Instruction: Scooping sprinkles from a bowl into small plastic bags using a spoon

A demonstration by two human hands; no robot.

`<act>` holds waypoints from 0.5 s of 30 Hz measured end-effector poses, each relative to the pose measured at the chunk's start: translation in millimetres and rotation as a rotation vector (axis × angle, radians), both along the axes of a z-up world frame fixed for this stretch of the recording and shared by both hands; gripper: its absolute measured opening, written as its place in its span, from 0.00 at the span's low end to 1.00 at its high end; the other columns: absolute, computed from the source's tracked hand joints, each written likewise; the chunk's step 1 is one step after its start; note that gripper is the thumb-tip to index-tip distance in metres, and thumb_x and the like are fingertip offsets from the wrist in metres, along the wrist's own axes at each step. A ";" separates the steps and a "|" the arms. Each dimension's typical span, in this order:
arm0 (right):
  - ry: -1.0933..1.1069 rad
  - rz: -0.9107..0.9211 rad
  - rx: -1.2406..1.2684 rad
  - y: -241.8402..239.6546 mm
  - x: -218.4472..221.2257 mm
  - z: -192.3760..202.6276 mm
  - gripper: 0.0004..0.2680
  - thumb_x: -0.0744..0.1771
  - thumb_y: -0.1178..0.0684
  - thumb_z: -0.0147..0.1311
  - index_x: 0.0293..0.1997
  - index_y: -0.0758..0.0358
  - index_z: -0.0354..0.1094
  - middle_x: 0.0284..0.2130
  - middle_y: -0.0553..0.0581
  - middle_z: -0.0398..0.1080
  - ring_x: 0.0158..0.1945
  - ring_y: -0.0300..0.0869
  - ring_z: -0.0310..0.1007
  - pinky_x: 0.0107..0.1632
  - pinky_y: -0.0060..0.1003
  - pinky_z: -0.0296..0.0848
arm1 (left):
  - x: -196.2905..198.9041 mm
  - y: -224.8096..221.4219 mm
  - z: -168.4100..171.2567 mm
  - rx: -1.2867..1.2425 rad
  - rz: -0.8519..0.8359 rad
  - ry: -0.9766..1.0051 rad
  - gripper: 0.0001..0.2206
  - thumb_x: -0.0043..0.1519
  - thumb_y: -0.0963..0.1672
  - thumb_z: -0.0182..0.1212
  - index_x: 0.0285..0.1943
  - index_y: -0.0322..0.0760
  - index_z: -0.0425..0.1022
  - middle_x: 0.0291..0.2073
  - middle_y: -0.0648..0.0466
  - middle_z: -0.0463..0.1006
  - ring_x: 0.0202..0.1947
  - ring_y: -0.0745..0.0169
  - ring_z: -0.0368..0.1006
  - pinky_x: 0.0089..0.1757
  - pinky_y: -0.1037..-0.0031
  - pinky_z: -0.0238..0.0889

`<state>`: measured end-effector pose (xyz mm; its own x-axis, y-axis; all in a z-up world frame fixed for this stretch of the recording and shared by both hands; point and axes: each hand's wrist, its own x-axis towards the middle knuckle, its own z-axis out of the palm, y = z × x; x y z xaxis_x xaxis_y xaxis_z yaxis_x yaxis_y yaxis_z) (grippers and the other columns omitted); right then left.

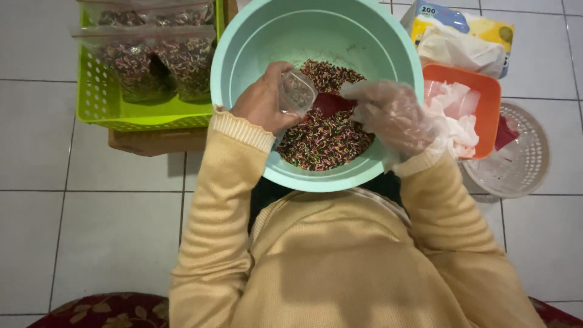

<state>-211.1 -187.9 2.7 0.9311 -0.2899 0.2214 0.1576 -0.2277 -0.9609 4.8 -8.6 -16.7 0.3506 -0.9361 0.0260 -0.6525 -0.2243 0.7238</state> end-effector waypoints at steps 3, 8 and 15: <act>-0.036 0.072 -0.174 -2.1 -4.6 15.2 0.13 0.71 0.69 0.39 0.57 0.62 0.68 0.31 0.60 0.76 0.19 0.32 0.68 0.19 0.19 0.66 | -1.4 -2.6 8.0 0.094 0.008 -0.020 0.44 0.49 0.48 0.82 0.70 0.38 0.53 0.56 0.38 0.77 0.45 0.40 0.80 0.40 0.56 0.74; -0.193 0.005 -0.432 8.7 -7.5 55.7 0.10 0.71 0.78 0.37 0.54 0.84 0.64 0.37 0.73 0.74 0.29 0.41 0.75 0.28 0.25 0.74 | 2.0 -5.0 -4.4 0.014 -0.012 -0.063 0.40 0.51 0.49 0.79 0.68 0.38 0.55 0.49 0.42 0.81 0.41 0.42 0.81 0.37 0.57 0.73; -0.206 -0.183 -0.749 33.5 -5.2 64.9 0.16 0.68 0.77 0.40 0.57 0.73 0.71 0.40 0.68 0.69 0.39 0.50 0.70 0.42 0.41 0.67 | -3.3 -1.0 10.2 0.080 -0.001 -0.016 0.43 0.48 0.47 0.83 0.68 0.38 0.54 0.53 0.38 0.80 0.45 0.38 0.80 0.44 0.56 0.75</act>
<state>-216.3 -154.4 67.6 0.8026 -0.1400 0.5798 0.2129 -0.8408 -0.4977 1.5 -9.6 -6.5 0.3494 -0.9360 -0.0430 -0.6641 -0.2797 0.6933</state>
